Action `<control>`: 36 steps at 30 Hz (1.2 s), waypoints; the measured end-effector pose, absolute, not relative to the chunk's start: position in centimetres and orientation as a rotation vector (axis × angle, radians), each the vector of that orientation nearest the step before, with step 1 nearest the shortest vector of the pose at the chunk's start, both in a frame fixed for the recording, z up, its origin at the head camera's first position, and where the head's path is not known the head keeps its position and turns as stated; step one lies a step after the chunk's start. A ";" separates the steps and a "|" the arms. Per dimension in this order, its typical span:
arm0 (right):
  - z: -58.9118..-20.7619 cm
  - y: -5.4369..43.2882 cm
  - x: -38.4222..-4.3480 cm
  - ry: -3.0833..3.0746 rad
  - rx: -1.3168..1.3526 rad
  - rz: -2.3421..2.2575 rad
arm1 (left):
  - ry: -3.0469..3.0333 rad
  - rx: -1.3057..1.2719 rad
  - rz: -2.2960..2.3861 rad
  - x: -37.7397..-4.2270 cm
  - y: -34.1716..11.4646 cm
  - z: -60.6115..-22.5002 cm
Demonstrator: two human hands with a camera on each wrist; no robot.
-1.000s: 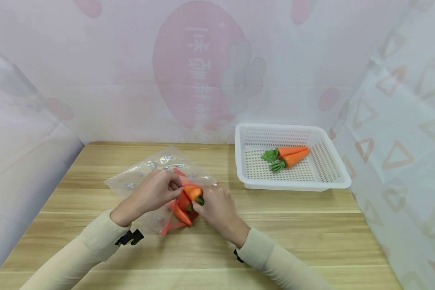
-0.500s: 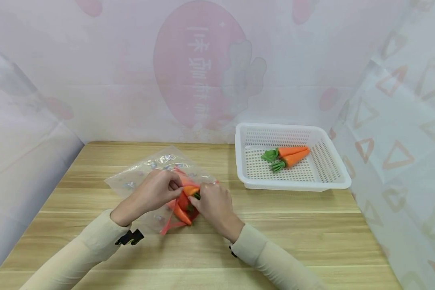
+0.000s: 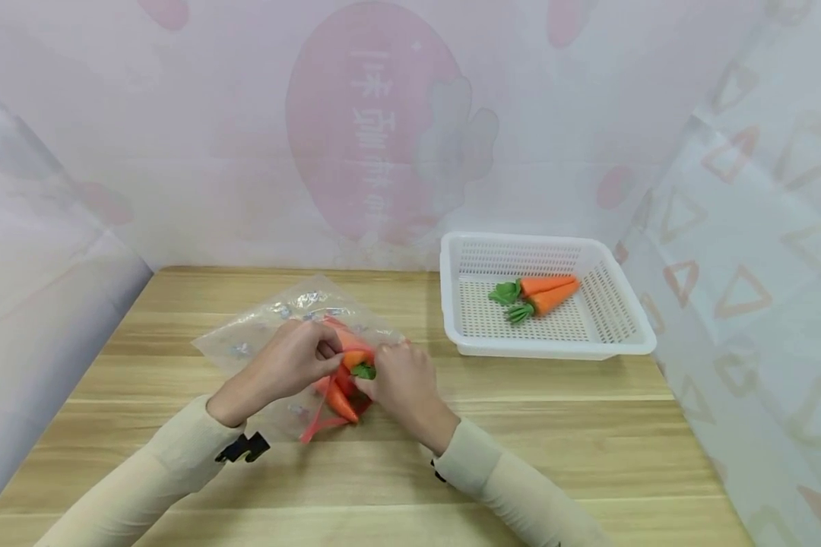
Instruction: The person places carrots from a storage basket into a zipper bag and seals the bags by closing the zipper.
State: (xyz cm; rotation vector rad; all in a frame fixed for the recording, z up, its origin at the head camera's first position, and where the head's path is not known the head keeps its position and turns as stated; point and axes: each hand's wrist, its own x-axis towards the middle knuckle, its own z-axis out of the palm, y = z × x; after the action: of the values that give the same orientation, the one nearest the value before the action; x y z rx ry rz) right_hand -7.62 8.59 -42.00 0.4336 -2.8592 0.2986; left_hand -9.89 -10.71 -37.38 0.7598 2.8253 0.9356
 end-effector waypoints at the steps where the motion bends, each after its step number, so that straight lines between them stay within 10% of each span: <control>1: -41.9 8.8 -7.4 -2.857 0.452 0.322 | 2.829 0.762 0.934 -9.9 -10.7 -37.4; 36: -32.6 19.3 -6.1 -2.812 0.442 0.622 | 2.846 0.798 0.956 -9.8 -10.7 -37.5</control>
State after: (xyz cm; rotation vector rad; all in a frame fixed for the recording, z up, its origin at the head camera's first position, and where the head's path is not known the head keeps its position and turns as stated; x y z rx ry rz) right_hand -6.10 19.31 -32.65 0.4419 -2.8122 0.6223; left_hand -9.82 -10.67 -37.48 0.7976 2.8463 0.9559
